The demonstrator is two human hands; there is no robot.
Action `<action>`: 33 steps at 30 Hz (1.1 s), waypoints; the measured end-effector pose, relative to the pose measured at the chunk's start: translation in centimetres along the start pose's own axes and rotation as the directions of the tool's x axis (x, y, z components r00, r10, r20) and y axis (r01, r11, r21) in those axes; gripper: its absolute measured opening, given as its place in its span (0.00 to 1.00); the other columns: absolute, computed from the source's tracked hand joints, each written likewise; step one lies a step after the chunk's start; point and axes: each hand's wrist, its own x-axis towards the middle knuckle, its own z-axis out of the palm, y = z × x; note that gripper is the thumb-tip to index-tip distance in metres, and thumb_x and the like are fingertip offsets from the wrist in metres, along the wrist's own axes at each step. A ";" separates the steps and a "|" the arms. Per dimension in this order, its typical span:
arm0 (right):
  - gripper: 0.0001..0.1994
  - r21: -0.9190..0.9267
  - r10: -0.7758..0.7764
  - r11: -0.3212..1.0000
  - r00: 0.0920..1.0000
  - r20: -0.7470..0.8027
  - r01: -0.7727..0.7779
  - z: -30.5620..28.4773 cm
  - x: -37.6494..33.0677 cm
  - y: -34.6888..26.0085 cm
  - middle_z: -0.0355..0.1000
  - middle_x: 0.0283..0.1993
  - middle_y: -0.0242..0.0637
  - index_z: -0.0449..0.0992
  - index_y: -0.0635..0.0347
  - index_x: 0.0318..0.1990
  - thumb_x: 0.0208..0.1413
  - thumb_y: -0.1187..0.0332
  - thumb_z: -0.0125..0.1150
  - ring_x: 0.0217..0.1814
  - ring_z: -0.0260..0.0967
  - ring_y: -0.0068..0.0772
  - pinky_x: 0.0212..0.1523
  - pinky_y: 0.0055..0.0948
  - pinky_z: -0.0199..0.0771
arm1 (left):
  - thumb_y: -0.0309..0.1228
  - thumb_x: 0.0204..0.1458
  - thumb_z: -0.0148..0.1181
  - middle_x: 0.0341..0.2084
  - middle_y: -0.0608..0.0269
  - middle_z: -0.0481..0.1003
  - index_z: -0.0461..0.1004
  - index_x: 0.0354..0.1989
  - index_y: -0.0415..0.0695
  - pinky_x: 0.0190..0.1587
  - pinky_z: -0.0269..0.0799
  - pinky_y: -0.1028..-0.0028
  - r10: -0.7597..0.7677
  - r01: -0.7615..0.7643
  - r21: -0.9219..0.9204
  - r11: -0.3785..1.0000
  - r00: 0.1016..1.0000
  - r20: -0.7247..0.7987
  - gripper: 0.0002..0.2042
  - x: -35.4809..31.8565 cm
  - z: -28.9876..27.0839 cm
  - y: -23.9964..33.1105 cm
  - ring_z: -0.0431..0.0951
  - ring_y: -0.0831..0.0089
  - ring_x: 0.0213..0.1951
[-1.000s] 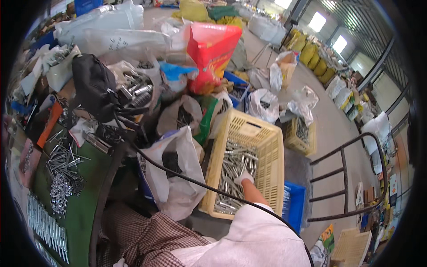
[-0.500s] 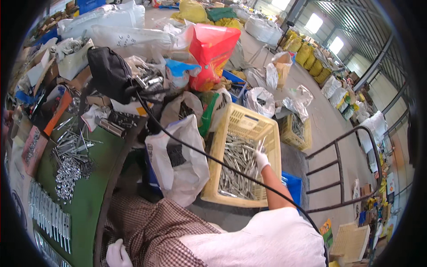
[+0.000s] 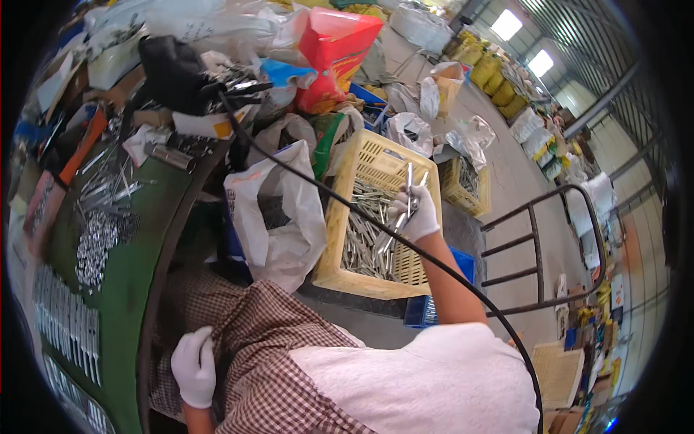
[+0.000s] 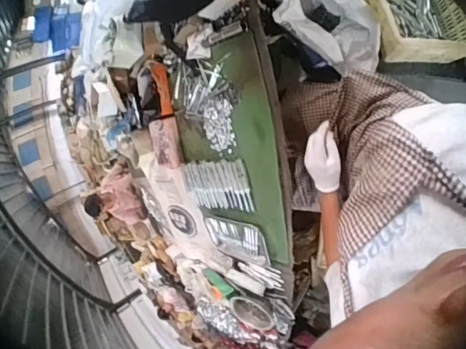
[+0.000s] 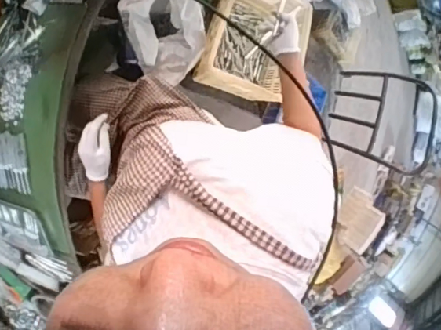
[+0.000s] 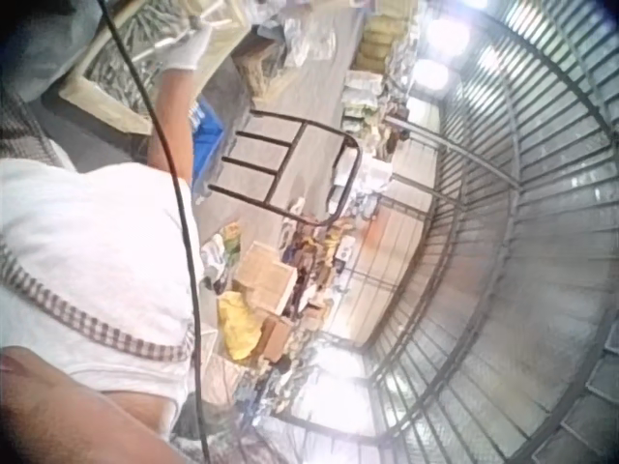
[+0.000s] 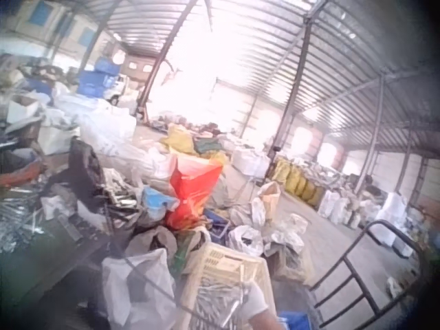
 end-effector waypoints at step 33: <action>0.07 0.111 0.669 0.545 0.510 0.541 -0.831 26.6 -14.1 29.4 0.52 0.22 0.27 0.66 0.59 0.37 0.54 0.66 0.50 0.22 0.52 0.23 0.32 0.28 0.61 | 0.54 0.58 0.48 0.25 0.66 0.68 0.66 0.40 0.46 0.54 0.67 0.55 -0.695 -0.594 -0.804 -0.036 0.592 -0.407 0.21 -1.5 -4.8 1.5 0.72 0.63 0.41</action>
